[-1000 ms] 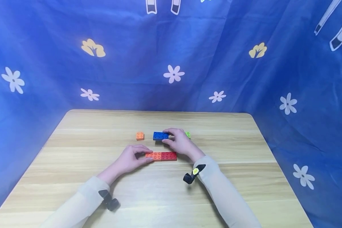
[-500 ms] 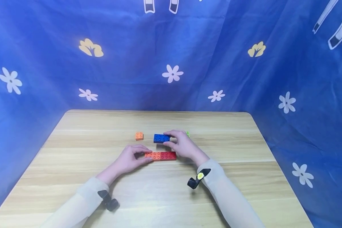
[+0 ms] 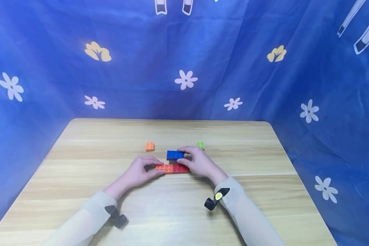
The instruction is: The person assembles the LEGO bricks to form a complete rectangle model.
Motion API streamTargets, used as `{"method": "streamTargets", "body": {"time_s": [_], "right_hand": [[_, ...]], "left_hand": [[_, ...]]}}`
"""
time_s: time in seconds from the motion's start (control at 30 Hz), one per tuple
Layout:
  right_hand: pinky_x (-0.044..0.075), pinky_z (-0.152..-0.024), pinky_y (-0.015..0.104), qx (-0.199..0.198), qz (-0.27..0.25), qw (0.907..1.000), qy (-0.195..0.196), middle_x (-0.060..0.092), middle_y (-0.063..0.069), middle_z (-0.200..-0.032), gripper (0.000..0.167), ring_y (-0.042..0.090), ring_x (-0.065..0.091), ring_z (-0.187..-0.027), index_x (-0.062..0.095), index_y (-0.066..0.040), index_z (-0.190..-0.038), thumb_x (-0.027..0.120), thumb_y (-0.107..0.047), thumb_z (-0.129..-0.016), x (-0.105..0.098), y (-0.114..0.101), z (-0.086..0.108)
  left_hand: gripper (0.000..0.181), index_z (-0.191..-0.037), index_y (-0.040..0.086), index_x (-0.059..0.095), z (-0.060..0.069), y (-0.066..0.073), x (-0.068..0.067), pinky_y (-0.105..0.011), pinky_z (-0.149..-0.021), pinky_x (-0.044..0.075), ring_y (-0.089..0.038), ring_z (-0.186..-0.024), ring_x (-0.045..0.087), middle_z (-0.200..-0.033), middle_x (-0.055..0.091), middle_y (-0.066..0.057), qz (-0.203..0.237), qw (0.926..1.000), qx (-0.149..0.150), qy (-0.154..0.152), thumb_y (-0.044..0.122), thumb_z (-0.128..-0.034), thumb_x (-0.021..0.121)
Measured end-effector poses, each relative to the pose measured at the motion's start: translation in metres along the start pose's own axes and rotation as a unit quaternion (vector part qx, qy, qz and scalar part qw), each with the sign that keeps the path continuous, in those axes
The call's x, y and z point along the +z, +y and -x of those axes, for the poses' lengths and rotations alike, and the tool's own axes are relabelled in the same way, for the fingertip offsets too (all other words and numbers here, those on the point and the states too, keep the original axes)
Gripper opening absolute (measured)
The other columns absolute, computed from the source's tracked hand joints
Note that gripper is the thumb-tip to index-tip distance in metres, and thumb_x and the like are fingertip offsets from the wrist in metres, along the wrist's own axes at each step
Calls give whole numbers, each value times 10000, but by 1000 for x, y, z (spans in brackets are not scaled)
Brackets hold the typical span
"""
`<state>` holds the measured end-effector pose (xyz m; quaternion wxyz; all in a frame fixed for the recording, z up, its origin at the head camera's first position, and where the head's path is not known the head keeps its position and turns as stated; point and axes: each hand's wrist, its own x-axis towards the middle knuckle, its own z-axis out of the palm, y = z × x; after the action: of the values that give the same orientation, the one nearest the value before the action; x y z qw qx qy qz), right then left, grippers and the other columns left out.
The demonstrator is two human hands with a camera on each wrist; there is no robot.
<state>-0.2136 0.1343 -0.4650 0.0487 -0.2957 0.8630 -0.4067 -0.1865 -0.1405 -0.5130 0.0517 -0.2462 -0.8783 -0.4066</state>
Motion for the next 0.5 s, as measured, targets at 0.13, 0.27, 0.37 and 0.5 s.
{"method": "streamTargets", "body": {"time_s": [0.13, 0.27, 0.37, 0.5], "right_hand": [[427, -952, 370, -66, -40, 10000, -29, 562, -52, -1247, 436, 139, 530, -1138, 589, -155, -1256, 664, -332, -865, 5, 1, 3], [435, -943, 353, -72, -86, 9999, -74, 565, -51, -1240, 435, 128, 528, -1136, 591, -152, -1254, 666, -328, -864, 9, 3, 6], [435, -942, 331, -125, -126, 9998, -98, 566, -56, -1237, 432, 111, 520, -1140, 591, -156, -1254, 664, -329, -865, 13, 4, 8], [429, -946, 316, -230, -97, 9997, -66, 573, -68, -1228, 415, 95, 515, -1144, 598, -184, -1244, 668, -329, -862, 16, 4, 10]], "left_hand": [[332, -1022, 269, 714, 1, -1, 1, -253, -851, 454, 20, -920, 577, -957, 638, 211, 14, 10000, 30, -14, 452, -748, 750], [334, -1025, 268, 710, 1, -2, 1, -287, -869, 452, -16, -932, 585, -969, 640, 184, 10, 10000, 93, -35, 455, -751, 746], [323, -1018, 288, 706, 1, -2, 1, -285, -863, 456, -11, -926, 586, -965, 638, 192, 18, 9999, 117, -30, 464, -749, 744], [300, -1007, 310, 703, 1, -2, 1, -270, -838, 467, 7, -909, 585, -950, 636, 206, 54, 9999, 119, -4, 460, -751, 744]]}}
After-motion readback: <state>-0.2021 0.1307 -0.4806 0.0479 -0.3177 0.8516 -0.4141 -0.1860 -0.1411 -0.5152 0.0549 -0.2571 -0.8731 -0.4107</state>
